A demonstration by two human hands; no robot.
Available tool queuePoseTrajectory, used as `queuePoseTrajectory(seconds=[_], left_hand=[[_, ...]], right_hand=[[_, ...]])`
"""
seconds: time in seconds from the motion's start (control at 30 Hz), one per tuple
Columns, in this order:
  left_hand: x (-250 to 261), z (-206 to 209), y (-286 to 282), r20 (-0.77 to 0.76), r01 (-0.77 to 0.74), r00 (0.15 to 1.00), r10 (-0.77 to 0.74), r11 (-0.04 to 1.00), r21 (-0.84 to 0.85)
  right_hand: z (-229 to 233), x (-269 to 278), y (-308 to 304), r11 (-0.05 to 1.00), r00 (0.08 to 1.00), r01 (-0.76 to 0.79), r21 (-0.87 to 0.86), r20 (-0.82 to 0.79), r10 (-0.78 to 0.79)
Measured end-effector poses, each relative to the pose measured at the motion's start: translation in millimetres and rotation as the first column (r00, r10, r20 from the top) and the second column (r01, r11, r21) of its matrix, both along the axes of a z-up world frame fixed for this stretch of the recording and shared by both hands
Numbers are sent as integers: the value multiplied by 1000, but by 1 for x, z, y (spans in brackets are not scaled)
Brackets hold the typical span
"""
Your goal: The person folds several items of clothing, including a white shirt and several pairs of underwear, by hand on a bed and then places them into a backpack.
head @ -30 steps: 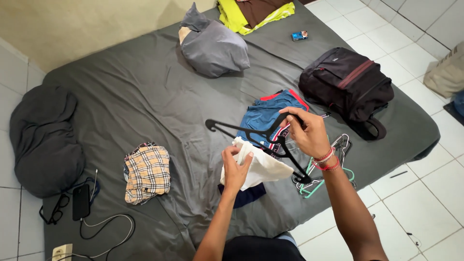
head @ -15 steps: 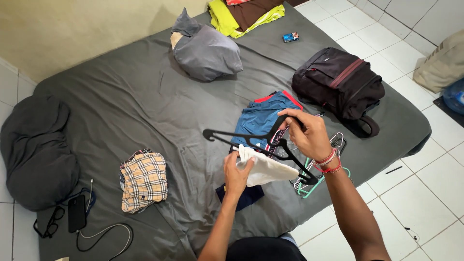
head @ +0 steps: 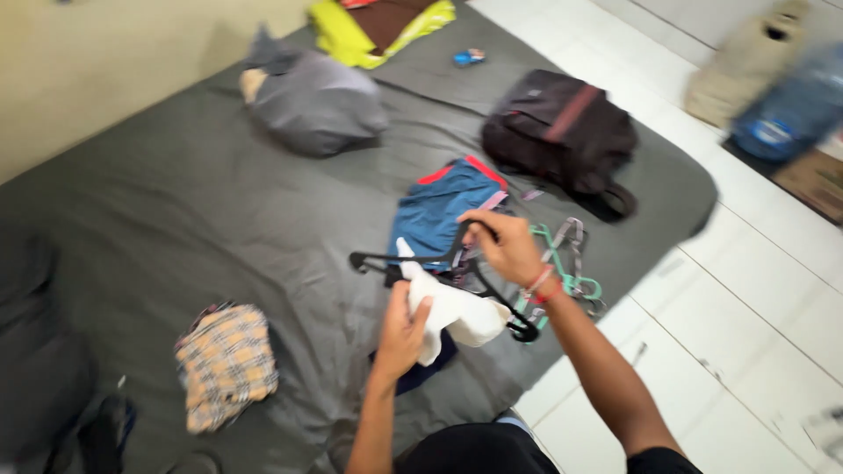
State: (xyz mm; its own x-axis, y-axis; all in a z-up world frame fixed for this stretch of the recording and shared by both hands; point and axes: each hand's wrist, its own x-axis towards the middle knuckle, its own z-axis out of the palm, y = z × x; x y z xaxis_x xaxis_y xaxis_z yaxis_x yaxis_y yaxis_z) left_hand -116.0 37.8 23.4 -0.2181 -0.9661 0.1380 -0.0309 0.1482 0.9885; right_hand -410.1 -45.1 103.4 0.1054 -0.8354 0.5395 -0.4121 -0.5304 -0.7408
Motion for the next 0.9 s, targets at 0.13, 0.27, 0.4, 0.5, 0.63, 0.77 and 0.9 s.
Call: queuePoseTrajectory(seconds=[0.13,0.27,0.4,0.5,0.63,0.77,0.9], left_hand=[[36,3,26,38,4,999,-8,995,99],[72,6,47,-55,-63,996,71,989,131],[78,42,64,-325,-64,939,115,985,162],[94,46,66,-239,-154,954,183,979,132],[103,62,73,-320,-222,905,280,953,205],[133,47,75,-156,-277,914,374,857,434],[123,44,73,-41,-381,891,452,794,473]], right_hand=[[-47,-14,9,989,991,120,89,-72,-113],[-59,-28,38,898,963,150,413,144,-227],[-98,-46,58,863,931,299,407,74,-358],[-123,-75,62,778,880,382,499,61,-471],[-156,-135,64,737,789,465,491,147,-596],[-205,-197,71,625,537,538,566,341,-772],[-259,-233,73,538,152,514,667,547,-823]])
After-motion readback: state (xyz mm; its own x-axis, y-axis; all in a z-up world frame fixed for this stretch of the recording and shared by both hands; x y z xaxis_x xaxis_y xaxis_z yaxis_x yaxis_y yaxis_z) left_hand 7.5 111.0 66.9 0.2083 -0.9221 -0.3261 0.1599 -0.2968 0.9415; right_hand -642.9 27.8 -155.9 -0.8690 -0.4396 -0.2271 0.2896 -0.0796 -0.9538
